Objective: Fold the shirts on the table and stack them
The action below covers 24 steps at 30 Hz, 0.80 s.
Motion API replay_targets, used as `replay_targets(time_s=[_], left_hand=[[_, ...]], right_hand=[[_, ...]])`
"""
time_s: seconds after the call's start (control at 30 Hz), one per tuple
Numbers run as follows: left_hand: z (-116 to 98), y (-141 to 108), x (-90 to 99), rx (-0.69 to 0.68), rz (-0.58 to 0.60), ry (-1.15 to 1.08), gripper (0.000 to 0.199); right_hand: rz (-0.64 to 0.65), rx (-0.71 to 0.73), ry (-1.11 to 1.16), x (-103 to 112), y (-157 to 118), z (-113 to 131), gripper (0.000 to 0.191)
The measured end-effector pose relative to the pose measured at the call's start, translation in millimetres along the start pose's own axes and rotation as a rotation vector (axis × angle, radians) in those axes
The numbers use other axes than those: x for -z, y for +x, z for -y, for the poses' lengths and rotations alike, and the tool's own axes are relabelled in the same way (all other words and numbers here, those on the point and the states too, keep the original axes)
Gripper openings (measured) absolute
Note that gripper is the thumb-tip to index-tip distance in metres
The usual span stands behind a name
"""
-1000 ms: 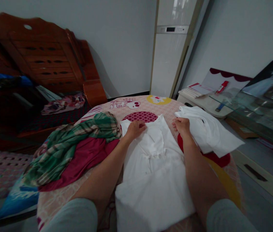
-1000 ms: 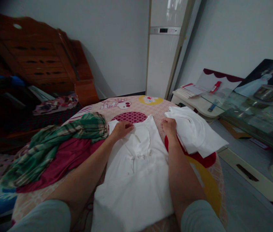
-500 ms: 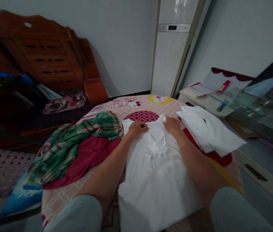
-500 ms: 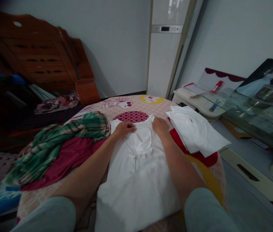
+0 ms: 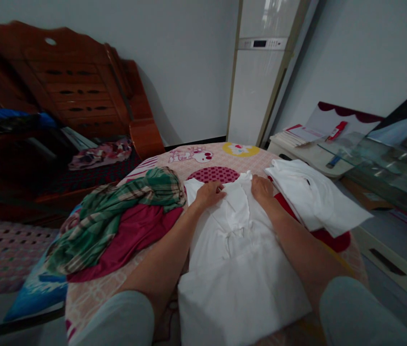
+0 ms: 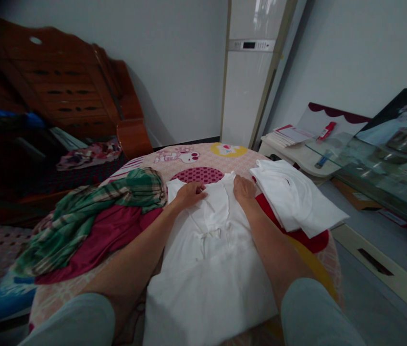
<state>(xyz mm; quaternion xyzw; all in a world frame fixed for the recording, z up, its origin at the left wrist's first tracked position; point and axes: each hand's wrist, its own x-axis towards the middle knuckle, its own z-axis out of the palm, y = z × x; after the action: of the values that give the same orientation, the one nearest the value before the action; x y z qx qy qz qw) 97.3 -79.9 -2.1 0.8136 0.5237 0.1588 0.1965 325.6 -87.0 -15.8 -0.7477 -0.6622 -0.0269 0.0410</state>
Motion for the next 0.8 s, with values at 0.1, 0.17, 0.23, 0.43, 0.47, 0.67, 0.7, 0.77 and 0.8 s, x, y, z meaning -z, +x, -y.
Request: replay_targets(time_s=[0.1, 0.17, 0.23, 0.43, 0.47, 0.67, 0.7, 0.77, 0.8], left_hand=[[1.3, 1.0, -0.9, 0.020, -0.007, 0.059, 0.018], [4.2, 1.9, -2.5, 0.026, -0.038, 0.062, 0.016], [7.5, 2.7, -4.6, 0.021, -0.058, 0.052, 0.015], [13.6, 4.1, -8.4, -0.004, -0.090, -0.011, 0.013], [14.0, 4.2, -9.0, -0.001, -0.098, -0.019, 0.013], [2.0, 0.0, -3.5, -0.066, -0.201, -0.126, 0.017], [-5.3, -3.3, 0.4, -0.126, -0.203, -0.177, 0.017], [-25.7, -13.8, 9.0, -0.310, -0.095, -0.313, 0.016], [-37.7, -20.7, 12.6, -0.435, 0.044, -0.390, 0.014]], right_hand=[[-0.023, -0.068, -0.022, -1.4, 2.1, 2.7, 0.036], [-0.016, -0.040, -0.041, -1.6, 3.7, 4.5, 0.036], [-0.014, -0.022, -0.049, 1.7, 4.8, 4.9, 0.036], [-0.081, -0.043, 0.120, 40.0, -14.6, -1.5, 0.019], [-0.083, -0.048, 0.196, 46.7, -22.9, -2.2, 0.016], [0.127, 0.125, 0.742, 46.0, -70.6, 2.6, 0.011], [0.113, 0.144, 0.771, 40.4, -73.5, 3.5, 0.011], [0.068, 0.160, 0.813, 29.1, -74.8, 4.0, 0.011], [0.055, 0.163, 0.836, 24.3, -73.9, 3.5, 0.011]])
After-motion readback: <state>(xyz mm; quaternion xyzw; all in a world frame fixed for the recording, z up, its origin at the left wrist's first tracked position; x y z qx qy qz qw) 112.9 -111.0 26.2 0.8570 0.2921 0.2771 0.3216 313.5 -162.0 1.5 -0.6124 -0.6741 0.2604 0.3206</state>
